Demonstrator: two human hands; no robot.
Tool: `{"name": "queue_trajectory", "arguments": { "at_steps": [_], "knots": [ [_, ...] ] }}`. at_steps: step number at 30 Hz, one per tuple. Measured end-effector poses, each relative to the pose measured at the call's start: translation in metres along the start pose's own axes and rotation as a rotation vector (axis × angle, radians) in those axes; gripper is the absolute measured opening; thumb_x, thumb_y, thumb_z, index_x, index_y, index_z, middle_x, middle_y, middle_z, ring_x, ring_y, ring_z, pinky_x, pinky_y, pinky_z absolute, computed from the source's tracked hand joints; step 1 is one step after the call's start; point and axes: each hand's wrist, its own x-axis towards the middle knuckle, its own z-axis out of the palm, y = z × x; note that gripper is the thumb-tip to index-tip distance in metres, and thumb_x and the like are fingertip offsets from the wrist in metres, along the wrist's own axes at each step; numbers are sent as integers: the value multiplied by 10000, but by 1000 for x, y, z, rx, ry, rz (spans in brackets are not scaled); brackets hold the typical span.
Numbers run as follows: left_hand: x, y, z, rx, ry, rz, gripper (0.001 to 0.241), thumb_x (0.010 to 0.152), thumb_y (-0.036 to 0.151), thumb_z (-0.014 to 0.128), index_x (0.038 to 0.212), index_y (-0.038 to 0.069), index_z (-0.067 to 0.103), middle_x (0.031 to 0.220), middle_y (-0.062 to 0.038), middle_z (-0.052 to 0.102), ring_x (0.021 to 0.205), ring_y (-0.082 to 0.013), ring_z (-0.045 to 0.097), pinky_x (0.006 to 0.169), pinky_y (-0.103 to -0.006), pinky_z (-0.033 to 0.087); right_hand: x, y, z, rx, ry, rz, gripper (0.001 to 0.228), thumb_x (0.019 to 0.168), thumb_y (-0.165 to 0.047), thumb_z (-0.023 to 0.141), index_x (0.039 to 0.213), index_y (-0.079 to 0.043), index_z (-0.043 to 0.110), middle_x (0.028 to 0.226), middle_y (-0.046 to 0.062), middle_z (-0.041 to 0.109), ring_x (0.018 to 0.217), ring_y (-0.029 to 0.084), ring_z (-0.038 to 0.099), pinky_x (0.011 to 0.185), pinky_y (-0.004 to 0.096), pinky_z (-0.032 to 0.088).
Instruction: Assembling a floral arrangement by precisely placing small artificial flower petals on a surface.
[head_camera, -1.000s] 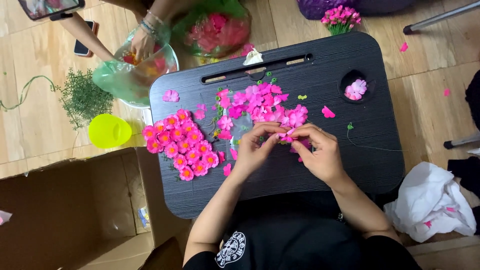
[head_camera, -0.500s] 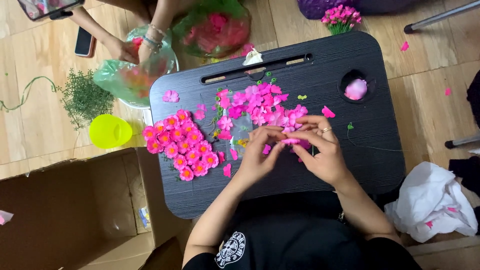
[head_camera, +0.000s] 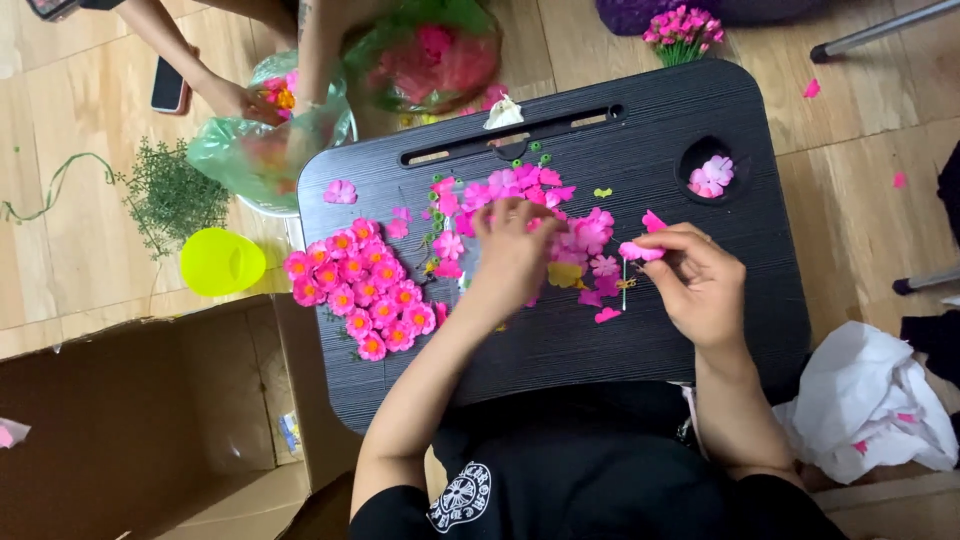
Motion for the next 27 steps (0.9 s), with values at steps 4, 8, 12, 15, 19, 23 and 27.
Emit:
{"name": "queue_trajectory", "arguments": {
  "at_steps": [4, 8, 12, 15, 19, 23, 27],
  "knots": [
    [8, 20, 17, -73, -70, 157, 305, 659, 46, 684, 946, 144, 665, 1051, -48, 538, 1084, -305, 427, 928, -596, 242, 0, 1, -2, 146, 46, -10, 155, 836, 105, 630, 988, 86, 655, 836, 161, 608, 771, 182, 620, 725, 309, 541],
    [7, 19, 46, 19, -48, 224, 252, 622, 86, 671, 872, 117, 665, 970, -40, 543, 1052, -265, 421, 939, -593, 196, -2, 5, -4, 145, 49, -21, 162, 839, 103, 628, 1000, 100, 647, 864, 162, 590, 815, 177, 616, 727, 314, 546],
    [10, 18, 32, -68, -16, 188, 230, 657, 61, 662, 878, 123, 669, 1009, -19, 557, 1055, -248, 431, 919, -555, 228, 0, -4, 1, 147, 31, -17, 163, 848, 105, 609, 1007, 102, 644, 869, 170, 590, 828, 207, 636, 719, 325, 556],
    [10, 13, 19, -323, 53, 45, 114, 866, 153, 615, 964, 174, 669, 1051, 39, 586, 1059, -203, 478, 890, -469, 266, -2, -13, 10, 146, -14, -9, 193, 796, 166, 615, 961, 76, 662, 883, 180, 639, 880, 264, 672, 691, 345, 559],
    [-4, 2, 2, -1015, -32, -116, 149, 914, 147, 625, 1029, 115, 714, 1012, -114, 693, 991, -313, 633, 840, -431, 444, -3, -19, 26, 137, -56, 6, 184, 767, 169, 630, 916, 64, 658, 853, 188, 681, 834, 268, 693, 676, 330, 558],
    [-18, 3, -5, -1237, -31, -252, 162, 875, 113, 674, 1027, 90, 723, 983, -125, 705, 971, -229, 640, 833, -375, 477, -3, -21, 36, 73, -56, -24, 163, 769, 140, 659, 890, 33, 673, 864, 170, 698, 835, 266, 704, 645, 303, 563],
    [-24, 6, -9, -1263, -16, -267, 164, 864, 103, 689, 1023, 83, 725, 988, -125, 700, 978, -232, 640, 839, -369, 476, -4, -22, 39, 60, -60, 6, 178, 768, 128, 662, 900, 11, 687, 856, 144, 706, 805, 231, 706, 635, 291, 566]
  ]
}}
